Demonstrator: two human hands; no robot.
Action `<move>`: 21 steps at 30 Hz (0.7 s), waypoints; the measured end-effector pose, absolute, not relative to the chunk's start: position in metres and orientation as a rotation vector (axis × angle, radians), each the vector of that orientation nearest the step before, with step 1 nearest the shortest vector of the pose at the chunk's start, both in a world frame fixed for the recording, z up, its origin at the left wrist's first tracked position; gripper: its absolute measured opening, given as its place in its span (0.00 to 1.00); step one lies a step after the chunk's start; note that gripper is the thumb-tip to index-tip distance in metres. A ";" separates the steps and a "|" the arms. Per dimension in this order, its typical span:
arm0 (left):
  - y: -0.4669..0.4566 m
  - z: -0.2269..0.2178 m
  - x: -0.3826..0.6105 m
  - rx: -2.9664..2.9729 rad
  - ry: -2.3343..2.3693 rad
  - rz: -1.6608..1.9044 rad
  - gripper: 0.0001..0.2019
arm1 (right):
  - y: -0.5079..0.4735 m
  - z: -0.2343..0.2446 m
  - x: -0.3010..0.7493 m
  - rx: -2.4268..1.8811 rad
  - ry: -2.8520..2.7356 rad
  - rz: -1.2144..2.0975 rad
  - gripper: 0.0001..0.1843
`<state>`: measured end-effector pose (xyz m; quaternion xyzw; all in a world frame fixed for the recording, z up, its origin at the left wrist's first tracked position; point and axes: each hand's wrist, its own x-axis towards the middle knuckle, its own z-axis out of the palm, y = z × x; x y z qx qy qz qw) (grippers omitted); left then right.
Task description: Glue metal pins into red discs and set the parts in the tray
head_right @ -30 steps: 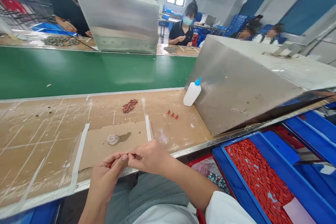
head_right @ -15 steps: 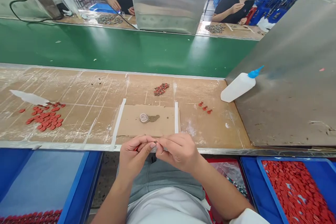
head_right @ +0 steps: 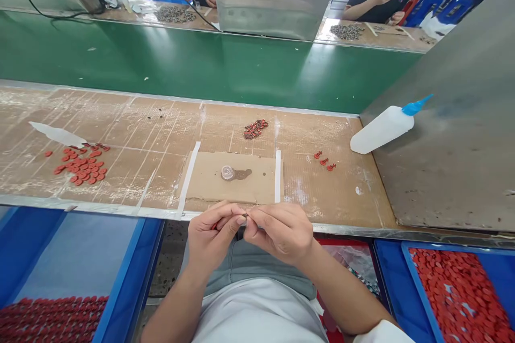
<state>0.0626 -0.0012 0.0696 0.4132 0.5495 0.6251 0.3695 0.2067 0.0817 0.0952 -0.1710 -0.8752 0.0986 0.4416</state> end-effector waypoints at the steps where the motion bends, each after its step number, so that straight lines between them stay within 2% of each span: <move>1: -0.002 0.070 0.063 1.071 1.416 1.608 0.05 | 0.081 0.096 0.206 -0.428 -2.169 0.243 0.10; 9: -0.003 0.071 0.063 1.040 1.410 1.626 0.05 | 0.079 0.102 0.203 -0.480 -2.150 0.328 0.08; 12: 0.000 0.071 0.063 0.901 1.412 1.594 0.08 | 0.078 0.102 0.202 -0.629 -2.122 0.565 0.06; 16: 0.003 0.069 0.063 0.730 1.354 1.527 0.13 | 0.078 0.100 0.203 -0.832 -2.035 0.978 0.08; 21: 0.004 0.068 0.064 0.709 1.342 1.497 0.14 | 0.077 0.097 0.205 -0.923 -1.972 1.108 0.08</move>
